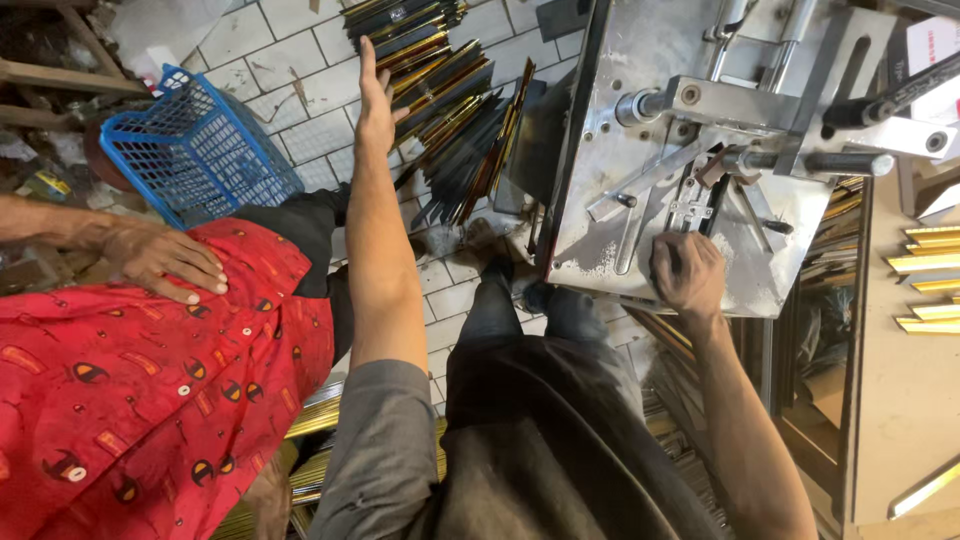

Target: The person picks up mitered gold picture frame molding pieces from the workbench and positions them on a frame joining machine, operating the machine's lever to fasten the corners. They assemble the four corners into a complete frame, set finished frames aside, and repeat the process with additional frames.

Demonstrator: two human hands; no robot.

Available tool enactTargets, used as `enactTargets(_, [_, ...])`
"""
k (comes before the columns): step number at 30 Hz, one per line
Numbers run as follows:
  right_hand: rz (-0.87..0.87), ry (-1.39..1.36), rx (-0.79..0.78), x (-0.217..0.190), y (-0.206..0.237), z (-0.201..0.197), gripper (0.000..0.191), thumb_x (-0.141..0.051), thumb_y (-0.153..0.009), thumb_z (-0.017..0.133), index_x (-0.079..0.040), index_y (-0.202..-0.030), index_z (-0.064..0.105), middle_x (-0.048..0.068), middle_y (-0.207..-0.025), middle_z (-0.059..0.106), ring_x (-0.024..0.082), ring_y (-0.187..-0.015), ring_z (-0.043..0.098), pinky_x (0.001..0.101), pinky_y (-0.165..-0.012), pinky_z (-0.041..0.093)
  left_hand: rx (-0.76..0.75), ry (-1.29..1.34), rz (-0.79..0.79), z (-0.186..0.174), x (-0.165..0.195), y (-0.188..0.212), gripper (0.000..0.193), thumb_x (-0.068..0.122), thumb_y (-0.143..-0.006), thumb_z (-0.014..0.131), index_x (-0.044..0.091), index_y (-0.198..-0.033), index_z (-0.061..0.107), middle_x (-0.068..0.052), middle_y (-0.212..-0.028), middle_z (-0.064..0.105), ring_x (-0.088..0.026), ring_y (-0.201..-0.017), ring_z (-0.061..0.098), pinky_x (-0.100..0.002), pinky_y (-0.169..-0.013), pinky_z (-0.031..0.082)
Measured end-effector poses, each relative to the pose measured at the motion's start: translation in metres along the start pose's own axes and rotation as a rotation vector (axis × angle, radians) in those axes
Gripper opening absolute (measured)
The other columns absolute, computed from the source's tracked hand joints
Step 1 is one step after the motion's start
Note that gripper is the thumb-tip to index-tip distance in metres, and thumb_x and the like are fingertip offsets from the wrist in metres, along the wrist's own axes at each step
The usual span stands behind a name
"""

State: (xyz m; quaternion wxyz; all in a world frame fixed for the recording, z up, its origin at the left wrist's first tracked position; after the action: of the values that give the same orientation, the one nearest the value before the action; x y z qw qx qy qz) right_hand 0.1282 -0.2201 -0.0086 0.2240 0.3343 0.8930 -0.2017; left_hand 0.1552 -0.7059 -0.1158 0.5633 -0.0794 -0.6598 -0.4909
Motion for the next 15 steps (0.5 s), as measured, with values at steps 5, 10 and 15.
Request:
enactTargets(5, [0.038,0.009,-0.005,-0.001,-0.001,0.001,0.005,-0.002,-0.097,0.066,-0.001,-0.101,0.062,0.017,-0.089,0.066,0.037,-0.078,0.063,0.0444,-0.075,0.051,0.001,-0.048,-0.034,0.002,-0.001,0.004,0.106,0.088,-0.083,0.031,0.026,-0.165,0.004,-0.018,-0.17,0.014,-0.042,-0.156,0.014,-0.069,-0.116,0.033])
enactTargets(10, [0.048,0.008,0.021,-0.004,-0.004,-0.002,0.005,-0.002,-0.096,0.066,0.0,-0.1,0.062,0.017,-0.089,0.067,0.036,-0.077,0.063,0.0438,-0.074,0.051,0.013,-0.019,-0.05,0.001,0.006,0.002,0.115,0.092,-0.079,0.032,0.023,-0.165,0.001,-0.022,-0.169,0.011,-0.044,-0.156,0.014,-0.066,-0.116,0.032])
enactTargets(15, [0.056,0.014,0.008,-0.005,-0.005,-0.001,0.005,-0.001,-0.097,0.066,0.0,-0.101,0.063,0.016,-0.087,0.066,0.036,-0.077,0.063,0.0443,-0.075,0.052,-0.018,0.033,0.02,0.007,0.02,-0.004,0.117,0.092,-0.079,0.034,0.022,-0.165,-0.002,-0.023,-0.17,0.011,-0.043,-0.156,0.012,-0.064,-0.118,0.031])
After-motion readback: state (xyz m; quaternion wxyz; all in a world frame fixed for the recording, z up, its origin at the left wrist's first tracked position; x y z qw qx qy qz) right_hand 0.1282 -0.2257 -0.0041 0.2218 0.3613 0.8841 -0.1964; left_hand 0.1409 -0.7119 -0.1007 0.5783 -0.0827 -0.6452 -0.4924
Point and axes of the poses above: each hand's wrist, its own y-axis away from the middle knuckle, its own z-axis out of the palm, x = y × z, the point moved 6 cm from there along -y, towards the middle knuckle
